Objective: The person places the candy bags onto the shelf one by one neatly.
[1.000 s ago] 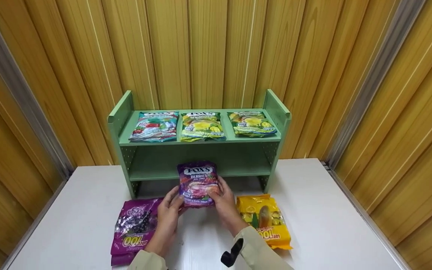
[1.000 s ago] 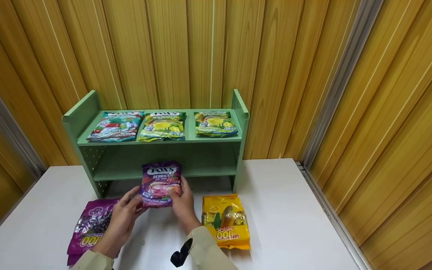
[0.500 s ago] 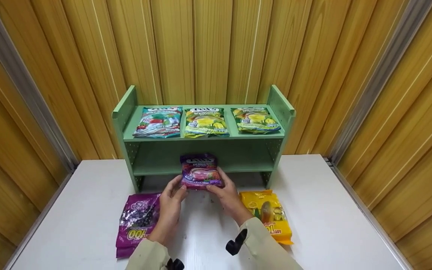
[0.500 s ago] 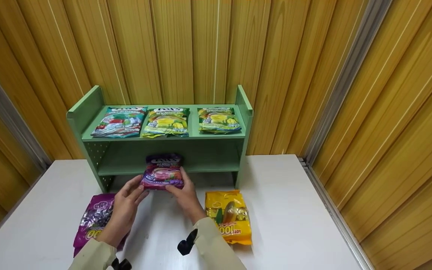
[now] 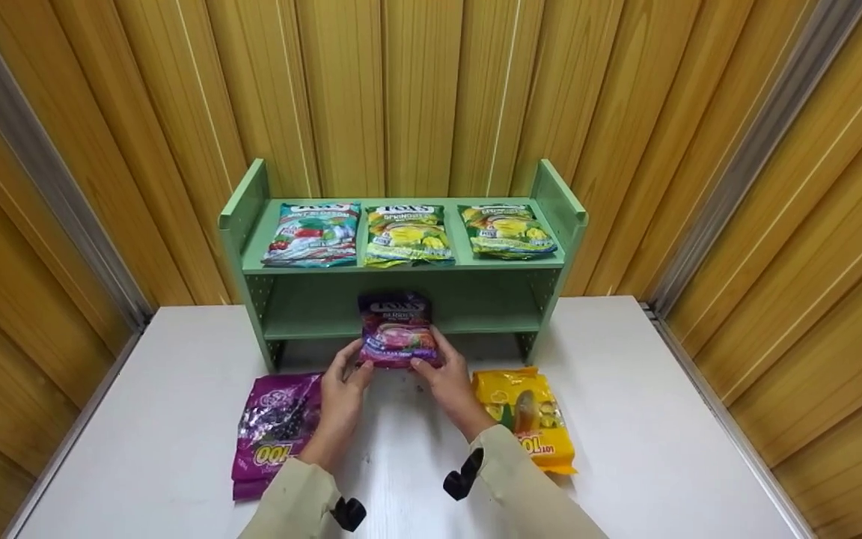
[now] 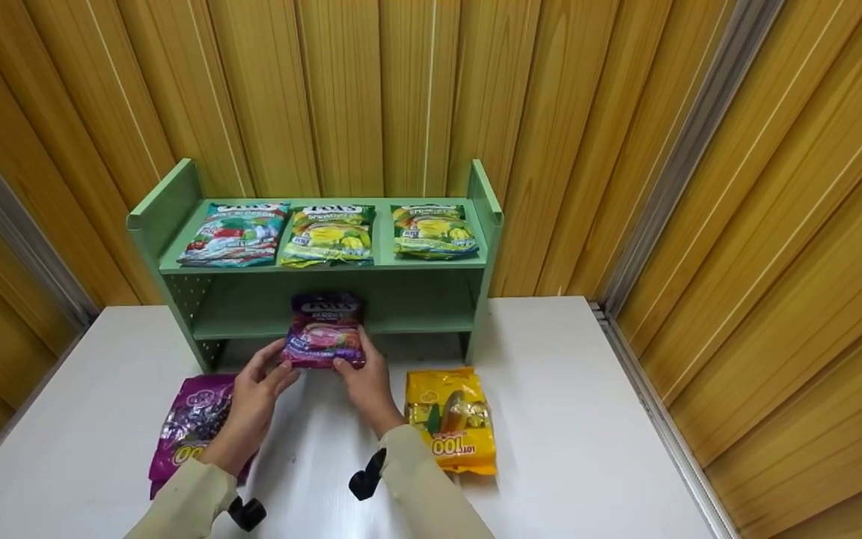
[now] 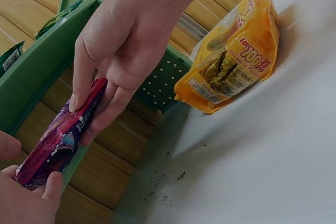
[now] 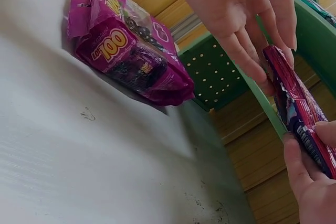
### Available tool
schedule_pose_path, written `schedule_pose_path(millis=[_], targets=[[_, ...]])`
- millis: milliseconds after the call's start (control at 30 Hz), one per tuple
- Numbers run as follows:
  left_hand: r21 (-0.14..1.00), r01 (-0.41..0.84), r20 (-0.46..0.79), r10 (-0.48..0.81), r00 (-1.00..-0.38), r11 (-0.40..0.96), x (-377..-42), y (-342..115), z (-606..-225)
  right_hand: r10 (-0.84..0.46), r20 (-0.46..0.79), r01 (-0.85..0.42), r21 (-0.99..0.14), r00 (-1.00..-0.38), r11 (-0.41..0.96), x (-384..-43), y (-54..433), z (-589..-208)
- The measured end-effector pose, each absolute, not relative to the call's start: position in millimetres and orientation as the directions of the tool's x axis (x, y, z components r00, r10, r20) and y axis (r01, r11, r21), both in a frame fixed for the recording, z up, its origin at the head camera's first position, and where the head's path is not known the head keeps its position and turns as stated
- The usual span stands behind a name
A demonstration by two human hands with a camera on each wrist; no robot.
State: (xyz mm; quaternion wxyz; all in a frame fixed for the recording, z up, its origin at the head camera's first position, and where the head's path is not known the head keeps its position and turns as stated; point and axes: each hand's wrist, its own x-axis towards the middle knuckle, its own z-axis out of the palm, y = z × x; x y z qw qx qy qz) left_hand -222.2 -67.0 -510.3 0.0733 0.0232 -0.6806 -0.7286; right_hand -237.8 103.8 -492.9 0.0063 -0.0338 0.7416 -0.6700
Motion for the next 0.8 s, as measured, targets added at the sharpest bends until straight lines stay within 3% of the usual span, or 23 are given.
schedule_pose_path(millis=[133,333,800], targets=[[0.998,0.048,0.043,-0.086,-0.995,-0.052,-224.1,-69.1,-510.0,-0.016,0.029,-0.030,-0.991,-0.999,0.127,-246.9,103.3,-502.6],[0.996,0.021,0.019,-0.027,-0.999,-0.090,-229.1,-71.8,-507.1,-0.020,-0.005,0.004,-0.998,-1.000,0.057,-261.8,103.7,-515.6],[0.997,-0.012,-0.011,0.014,-1.000,-0.081,-244.4,-67.7,-503.3,-0.035,-0.004,-0.001,-0.989,-0.999,0.148,-273.2,104.7,-509.9]])
